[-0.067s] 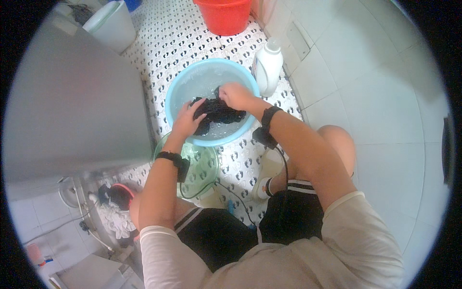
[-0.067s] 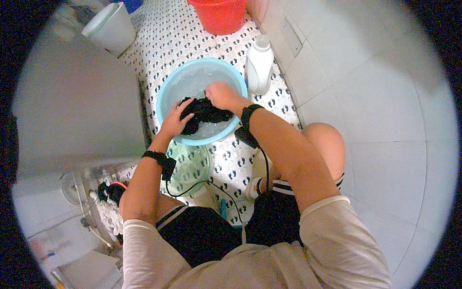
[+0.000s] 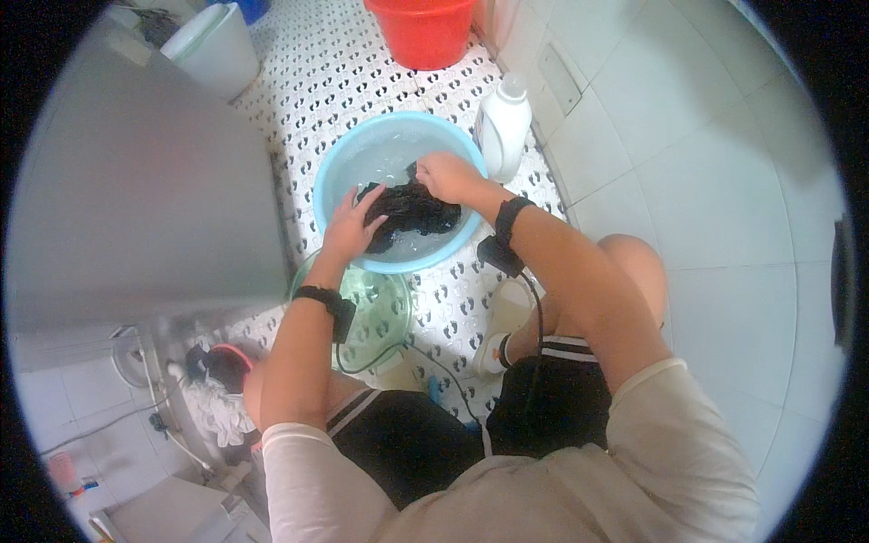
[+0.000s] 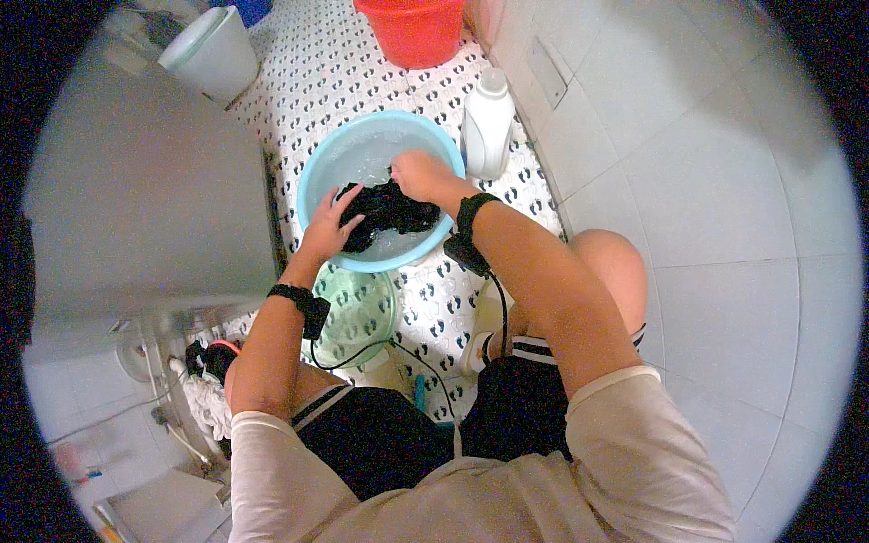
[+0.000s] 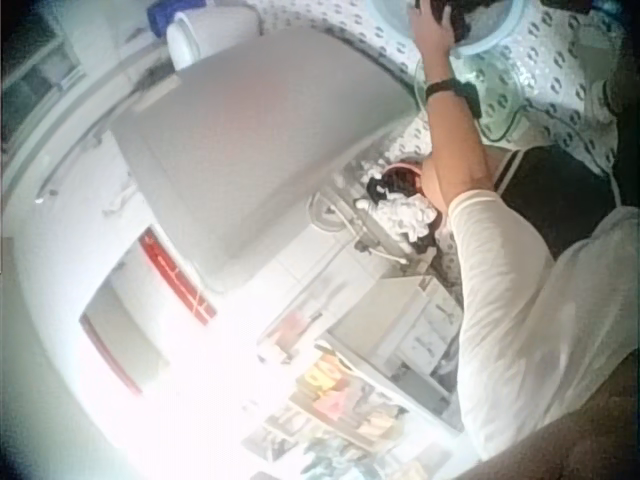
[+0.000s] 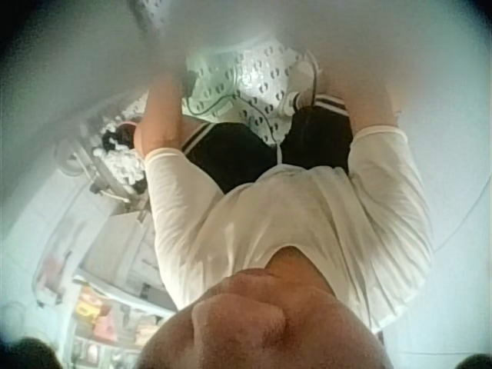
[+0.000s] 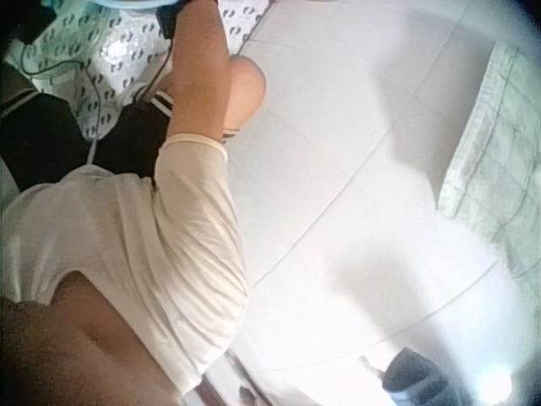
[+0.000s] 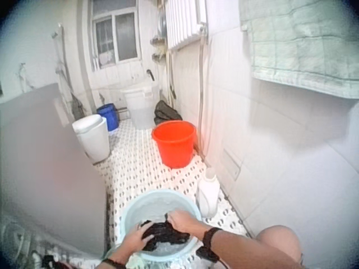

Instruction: The person washes clothes in a basin with water, scrubbing a dark item and then a white item by hand.

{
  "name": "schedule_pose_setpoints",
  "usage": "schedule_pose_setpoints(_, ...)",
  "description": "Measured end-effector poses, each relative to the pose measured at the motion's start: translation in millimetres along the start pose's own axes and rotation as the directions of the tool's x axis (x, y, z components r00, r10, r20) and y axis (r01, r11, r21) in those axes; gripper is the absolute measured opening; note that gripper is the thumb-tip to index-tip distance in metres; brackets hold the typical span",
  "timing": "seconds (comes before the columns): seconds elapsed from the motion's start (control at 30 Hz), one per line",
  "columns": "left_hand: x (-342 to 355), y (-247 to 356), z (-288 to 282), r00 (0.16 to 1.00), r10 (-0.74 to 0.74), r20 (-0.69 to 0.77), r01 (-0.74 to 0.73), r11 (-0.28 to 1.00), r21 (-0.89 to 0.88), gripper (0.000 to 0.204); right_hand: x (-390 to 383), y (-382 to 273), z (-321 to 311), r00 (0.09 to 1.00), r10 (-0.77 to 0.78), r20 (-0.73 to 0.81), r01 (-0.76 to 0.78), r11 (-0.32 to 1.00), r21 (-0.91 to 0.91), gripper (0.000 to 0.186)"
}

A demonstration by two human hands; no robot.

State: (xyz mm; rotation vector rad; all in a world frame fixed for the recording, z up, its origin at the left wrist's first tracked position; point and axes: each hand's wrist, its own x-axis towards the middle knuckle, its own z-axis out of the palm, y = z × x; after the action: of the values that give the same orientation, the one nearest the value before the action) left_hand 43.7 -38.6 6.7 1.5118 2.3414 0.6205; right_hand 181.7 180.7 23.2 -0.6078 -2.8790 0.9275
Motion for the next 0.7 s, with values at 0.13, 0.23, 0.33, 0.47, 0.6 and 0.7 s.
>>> schedule_pose_setpoints(0.13, -10.9, 8.0, -13.8, 0.997, 0.036, -0.064, -0.031, 0.997, 0.068, 0.052, -13.7, -23.8, -1.7, 0.990, -0.140, -0.014, 0.137, 0.985, -0.104, 0.026)
schedule_pose_setpoints(0.23, -7.9, 14.9, -19.8, 0.985, 0.091, -0.146, -0.082, 0.995, 0.064, 0.039, -26.2, -34.2, 9.3, 0.968, -0.244, 0.058, 0.238, 0.967, 0.090, 0.035)
schedule_pose_setpoints(0.33, -4.9, 22.3, -21.9, 0.967, 0.100, -0.234, -0.099, 0.995, 0.015, 0.022, -39.5, -39.0, 32.7, 0.984, -0.175, 0.031, 0.176, 0.983, -0.049, 0.039)
schedule_pose_setpoints(0.47, 1.1, 22.1, -19.6, 0.948, 0.114, -0.297, -0.122, 0.993, -0.007, 0.017, -46.9, -36.7, 49.9, 0.993, -0.120, -0.024, 0.115, 0.982, -0.147, 0.032)
schedule_pose_setpoints(0.6, -0.5, 8.6, -27.0, 0.939, -0.021, -0.343, -0.010, 0.996, -0.089, 0.019, -38.8, -38.7, 43.4, 0.984, -0.160, -0.080, 0.154, 0.985, -0.078, 0.018)
schedule_pose_setpoints(0.7, -0.3, 3.9, -28.7, 0.939, -0.038, -0.343, 0.032, 0.999, -0.022, 0.022, -24.8, -34.9, 24.9, 0.971, -0.140, -0.194, 0.189, 0.946, 0.264, 0.016)
